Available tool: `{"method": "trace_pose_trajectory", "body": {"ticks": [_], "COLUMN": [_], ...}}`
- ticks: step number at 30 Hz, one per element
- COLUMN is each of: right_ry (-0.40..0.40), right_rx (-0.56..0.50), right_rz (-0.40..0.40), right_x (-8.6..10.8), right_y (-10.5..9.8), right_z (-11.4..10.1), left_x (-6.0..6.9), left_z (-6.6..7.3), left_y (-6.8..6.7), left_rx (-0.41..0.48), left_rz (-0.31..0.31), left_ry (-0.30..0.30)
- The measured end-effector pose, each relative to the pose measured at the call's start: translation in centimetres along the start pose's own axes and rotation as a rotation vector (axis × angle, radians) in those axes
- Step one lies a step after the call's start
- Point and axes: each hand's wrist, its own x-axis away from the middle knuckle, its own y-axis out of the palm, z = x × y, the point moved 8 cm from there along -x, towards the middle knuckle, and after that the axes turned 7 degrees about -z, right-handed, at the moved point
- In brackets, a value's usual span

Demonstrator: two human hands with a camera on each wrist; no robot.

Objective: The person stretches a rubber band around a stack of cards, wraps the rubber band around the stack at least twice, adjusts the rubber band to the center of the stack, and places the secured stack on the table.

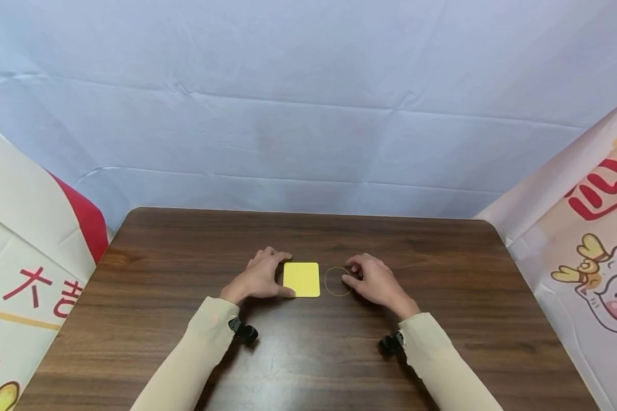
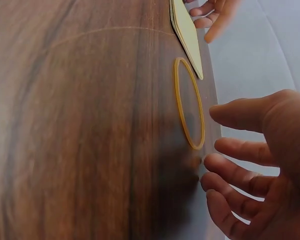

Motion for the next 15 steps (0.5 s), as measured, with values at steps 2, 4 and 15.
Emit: {"method": "trace_pose_trajectory", "body": {"ticks": [2, 4, 15], "right_ry": [0.004, 0.007, 0.023], "right_rx": [0.001, 0.006, 0.022], "right_rz": [-0.008, -0.017, -0.028], "right_x": [-0.2, -0.4, -0.8], "right_y": [0.2, 0.4, 0.8], "right_z": [-0.1, -0.2, -0.3], "left_x": [-0.2, -0.4, -1.7], "left_z": [0.1, 0.3, 0.5], "left_y": [0.1, 0.2, 0.2], "left_rx": [-0.008, -0.017, -0.069], "left_rz": [-0.017, -0.028, -0.07], "left_ry": [-0.006, -0.013, -0.111]}}
